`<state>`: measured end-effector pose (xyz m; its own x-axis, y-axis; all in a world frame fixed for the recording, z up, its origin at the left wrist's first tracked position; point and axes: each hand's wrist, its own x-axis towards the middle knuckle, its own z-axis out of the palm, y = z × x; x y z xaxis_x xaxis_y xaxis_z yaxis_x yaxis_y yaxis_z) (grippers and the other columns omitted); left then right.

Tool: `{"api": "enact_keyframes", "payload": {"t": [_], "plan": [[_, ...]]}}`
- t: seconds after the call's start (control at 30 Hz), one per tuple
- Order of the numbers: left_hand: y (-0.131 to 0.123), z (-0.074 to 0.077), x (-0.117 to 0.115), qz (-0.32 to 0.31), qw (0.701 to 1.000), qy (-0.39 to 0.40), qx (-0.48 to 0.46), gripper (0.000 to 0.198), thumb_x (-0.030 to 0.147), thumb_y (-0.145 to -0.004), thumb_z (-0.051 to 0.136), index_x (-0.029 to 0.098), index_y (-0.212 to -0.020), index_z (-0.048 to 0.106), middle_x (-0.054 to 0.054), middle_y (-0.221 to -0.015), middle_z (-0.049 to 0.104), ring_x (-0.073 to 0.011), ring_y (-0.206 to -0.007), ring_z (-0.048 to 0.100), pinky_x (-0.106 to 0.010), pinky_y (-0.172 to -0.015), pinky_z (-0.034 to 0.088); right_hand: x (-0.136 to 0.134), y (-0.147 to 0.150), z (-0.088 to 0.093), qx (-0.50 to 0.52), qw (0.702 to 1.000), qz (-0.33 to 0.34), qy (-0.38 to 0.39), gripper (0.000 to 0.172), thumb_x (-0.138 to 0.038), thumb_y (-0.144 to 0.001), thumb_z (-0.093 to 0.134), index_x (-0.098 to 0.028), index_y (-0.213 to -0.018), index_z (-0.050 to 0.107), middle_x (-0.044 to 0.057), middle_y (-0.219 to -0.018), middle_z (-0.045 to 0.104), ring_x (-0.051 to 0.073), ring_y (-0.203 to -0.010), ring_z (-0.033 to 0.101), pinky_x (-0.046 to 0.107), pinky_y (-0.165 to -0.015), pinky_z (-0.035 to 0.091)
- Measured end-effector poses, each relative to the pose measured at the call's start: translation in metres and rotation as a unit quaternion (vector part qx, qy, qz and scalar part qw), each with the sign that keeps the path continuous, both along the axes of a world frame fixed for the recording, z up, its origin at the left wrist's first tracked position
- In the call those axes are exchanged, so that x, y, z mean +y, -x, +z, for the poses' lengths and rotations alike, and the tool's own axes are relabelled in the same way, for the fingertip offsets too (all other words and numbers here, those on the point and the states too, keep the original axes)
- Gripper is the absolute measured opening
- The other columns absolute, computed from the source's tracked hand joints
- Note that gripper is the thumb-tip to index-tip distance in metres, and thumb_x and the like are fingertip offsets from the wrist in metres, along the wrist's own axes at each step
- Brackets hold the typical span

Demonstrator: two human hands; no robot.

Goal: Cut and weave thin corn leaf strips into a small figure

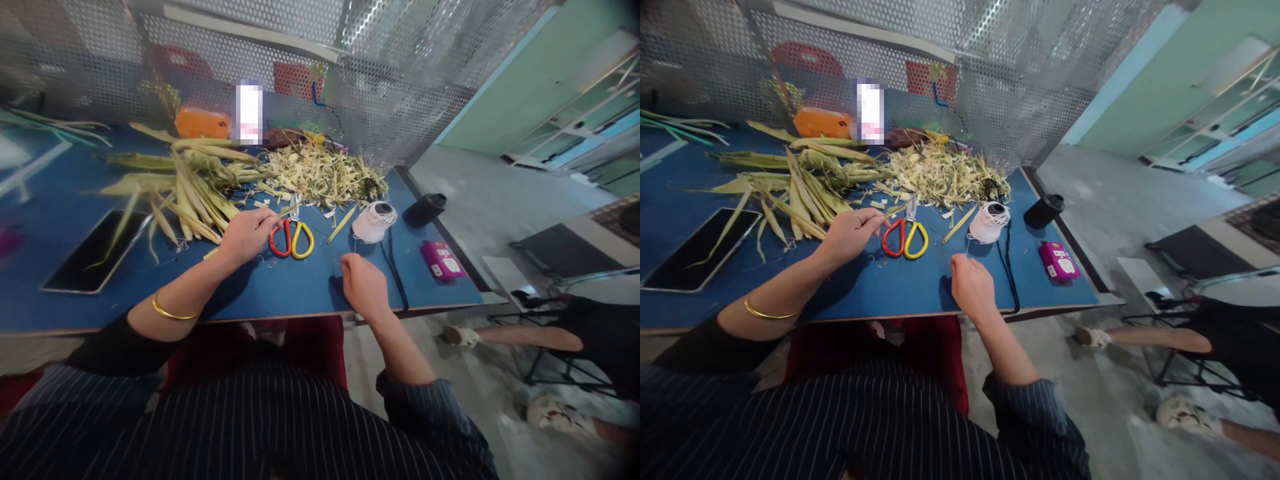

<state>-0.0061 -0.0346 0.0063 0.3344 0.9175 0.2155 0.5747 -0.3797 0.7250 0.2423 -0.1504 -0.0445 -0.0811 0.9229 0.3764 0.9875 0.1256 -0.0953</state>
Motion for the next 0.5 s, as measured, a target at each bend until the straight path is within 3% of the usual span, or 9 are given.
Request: {"api": "enact_keyframes", "payload": {"t": [0.13, 0.27, 0.4, 0.5], "plan": [[0.0, -0.002, 0.001, -0.013, 1.0, 0.002, -0.005, 0.03, 0.029, -0.087, 0.045, 0.016, -0.083, 0.072, 0.0, -0.065, 0.061, -0.0131, -0.057, 0.048, -0.025, -0.057, 0.033, -0.008, 0.011, -0.003, 0.012, 0.995, 0.076, -0.059, 0.026, -0.021, -0.095, 0.038, -0.015, -0.107, 0.06, 0.011, -0.091, 0.071, 0.022, -0.08, 0.062, 0.033, -0.075, 0.045], [0.0, -0.006, 0.004, -0.042, 0.998, 0.038, -0.035, 0.029, 0.033, -0.086, 0.047, 0.017, -0.08, 0.071, -0.001, -0.064, 0.063, -0.013, -0.057, 0.05, -0.025, -0.057, 0.036, -0.003, 0.03, 0.002, -0.001, 0.988, 0.138, -0.067, 0.027, -0.019, -0.094, 0.038, -0.015, -0.109, 0.06, 0.011, -0.091, 0.071, 0.021, -0.076, 0.06, 0.034, -0.073, 0.044], [0.0, -0.006, 0.004, -0.094, 0.973, 0.174, -0.117, 0.025, 0.032, -0.083, 0.051, 0.015, -0.076, 0.067, -0.002, -0.064, 0.063, -0.0101, -0.051, 0.049, -0.022, -0.05, 0.034, 0.008, 0.056, 0.01, -0.03, 0.98, 0.192, -0.053, 0.03, -0.017, -0.095, 0.034, -0.014, -0.107, 0.061, 0.01, -0.087, 0.071, 0.02, -0.073, 0.057, 0.035, -0.07, 0.041], [-0.001, -0.002, 0.001, -0.125, 0.943, 0.276, -0.141, 0.021, 0.031, -0.081, 0.053, 0.015, -0.076, 0.065, -0.008, -0.077, 0.07, -0.0127, -0.059, 0.06, -0.02, -0.044, 0.031, 0.015, 0.077, 0.013, -0.052, 0.968, 0.24, -0.057, 0.029, -0.016, -0.096, 0.032, -0.014, -0.103, 0.061, 0.008, -0.081, 0.067, 0.019, -0.072, 0.055, 0.034, -0.069, 0.039]]}}
